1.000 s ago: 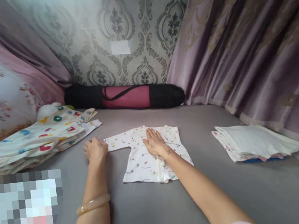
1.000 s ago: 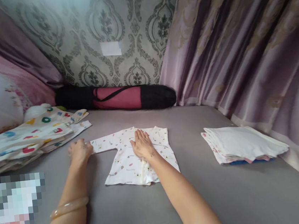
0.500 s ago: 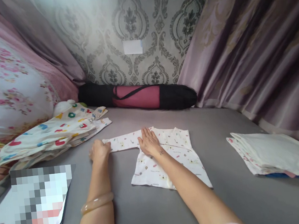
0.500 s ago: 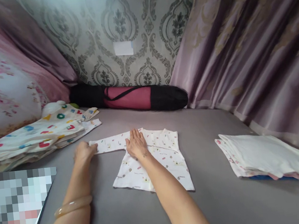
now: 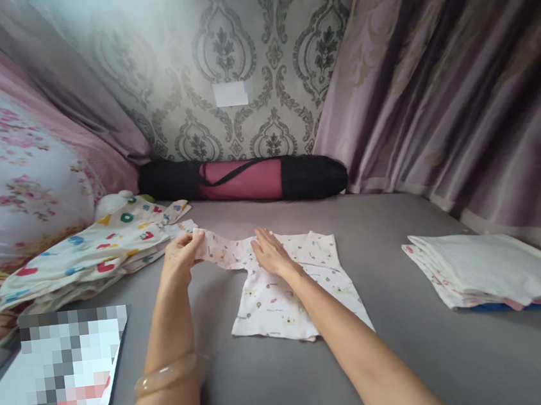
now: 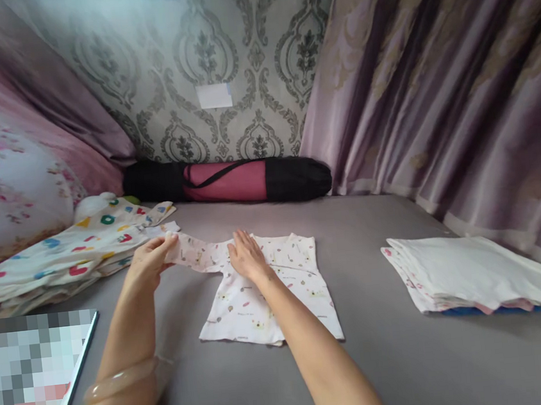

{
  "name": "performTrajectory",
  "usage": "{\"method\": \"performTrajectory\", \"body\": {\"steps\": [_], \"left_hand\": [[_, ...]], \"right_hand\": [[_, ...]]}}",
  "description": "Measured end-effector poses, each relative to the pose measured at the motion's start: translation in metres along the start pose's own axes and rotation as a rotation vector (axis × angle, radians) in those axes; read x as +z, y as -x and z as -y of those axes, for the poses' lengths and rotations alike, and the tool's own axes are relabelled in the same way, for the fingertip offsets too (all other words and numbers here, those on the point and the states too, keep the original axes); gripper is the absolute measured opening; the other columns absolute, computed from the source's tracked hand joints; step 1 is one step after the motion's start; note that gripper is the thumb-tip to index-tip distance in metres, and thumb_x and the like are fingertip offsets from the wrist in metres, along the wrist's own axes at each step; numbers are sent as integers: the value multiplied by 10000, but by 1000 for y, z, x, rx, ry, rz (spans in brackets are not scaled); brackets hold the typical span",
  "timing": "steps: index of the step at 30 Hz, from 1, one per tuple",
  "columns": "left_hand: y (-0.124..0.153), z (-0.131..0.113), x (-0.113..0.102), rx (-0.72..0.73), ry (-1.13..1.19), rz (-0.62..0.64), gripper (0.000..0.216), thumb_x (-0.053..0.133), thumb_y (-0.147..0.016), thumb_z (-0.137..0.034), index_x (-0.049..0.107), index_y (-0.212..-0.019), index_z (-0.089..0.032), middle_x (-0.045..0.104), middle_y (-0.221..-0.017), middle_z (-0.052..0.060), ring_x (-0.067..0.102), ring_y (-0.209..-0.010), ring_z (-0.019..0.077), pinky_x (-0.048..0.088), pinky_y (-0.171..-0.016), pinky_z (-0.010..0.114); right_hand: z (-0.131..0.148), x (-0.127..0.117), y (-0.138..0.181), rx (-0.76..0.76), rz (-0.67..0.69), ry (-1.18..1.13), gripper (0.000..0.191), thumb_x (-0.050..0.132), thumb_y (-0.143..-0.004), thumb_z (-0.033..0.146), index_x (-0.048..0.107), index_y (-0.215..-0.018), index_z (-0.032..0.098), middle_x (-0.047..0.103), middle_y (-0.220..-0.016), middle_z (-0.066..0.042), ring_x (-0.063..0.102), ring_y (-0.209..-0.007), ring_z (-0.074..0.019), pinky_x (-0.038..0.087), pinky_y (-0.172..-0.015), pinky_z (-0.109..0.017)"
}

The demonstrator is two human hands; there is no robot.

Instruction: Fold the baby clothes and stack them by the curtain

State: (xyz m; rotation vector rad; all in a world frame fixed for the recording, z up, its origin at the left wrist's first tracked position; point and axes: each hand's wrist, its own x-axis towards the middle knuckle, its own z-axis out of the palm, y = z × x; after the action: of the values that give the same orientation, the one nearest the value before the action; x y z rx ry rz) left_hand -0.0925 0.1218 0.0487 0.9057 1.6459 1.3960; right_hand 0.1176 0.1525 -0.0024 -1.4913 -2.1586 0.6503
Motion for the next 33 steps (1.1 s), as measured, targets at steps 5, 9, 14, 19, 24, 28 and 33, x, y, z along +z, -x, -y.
{"method": "performTrajectory", "body": {"steps": [5,9,14,19,24,28,33], "left_hand": [[6,-14,32,80,-4,30,450,688,-556,-546,609,-777,-162,595,-635,-7,575,-579,134,464,-498,217],[13,-27,70,195,-18,60,463,674,-593,-572,612,-755,-143,603,-642,11,576,-577,134,457,-480,208],[37,-35,116,289,-117,418,539,637,-696,-617,668,-911,-124,702,-852,94,660,-767,200,508,-609,254],[40,-1,130,170,-129,365,549,403,-892,-563,600,-1160,-125,652,-1205,171,639,-1077,247,514,-840,336],[25,40,120,213,-326,116,419,427,-848,-240,562,-1232,-138,690,-1129,131,640,-1047,229,486,-907,365],[22,53,114,270,-441,75,513,421,-771,-115,546,-1267,-145,681,-1151,108,628,-1049,223,463,-938,354],[32,55,118,310,-624,205,627,438,-721,-71,524,-1328,-202,634,-1261,93,570,-1165,260,421,-992,391]], "right_hand": [[-26,-41,26,353,-137,-641,414,348,-975,331,489,-1324,157,566,-1355,-146,578,-1195,-200,448,-1012,-363],[-53,-58,44,544,-85,-1121,387,280,-996,340,476,-1252,126,609,-1270,-202,686,-983,-190,538,-858,-349],[-73,-56,48,547,-34,-1226,539,138,-1000,451,446,-1278,108,599,-1265,-239,675,-1028,-224,531,-858,-401],[-75,-57,44,443,46,-1023,835,-196,-937,455,493,-1296,148,685,-1116,-176,671,-1023,-246,522,-826,-482],[-77,-55,44,452,-19,-1058,503,195,-993,409,561,-1221,150,719,-980,-136,684,-940,-241,543,-804,-447],[-81,-51,44,457,-162,-1059,394,474,-812,171,558,-1196,163,709,-1007,-81,681,-917,-206,552,-808,-345],[-89,-51,44,398,-272,-750,494,436,-765,166,558,-1244,146,688,-1080,-81,658,-990,-221,518,-878,-318]]}}
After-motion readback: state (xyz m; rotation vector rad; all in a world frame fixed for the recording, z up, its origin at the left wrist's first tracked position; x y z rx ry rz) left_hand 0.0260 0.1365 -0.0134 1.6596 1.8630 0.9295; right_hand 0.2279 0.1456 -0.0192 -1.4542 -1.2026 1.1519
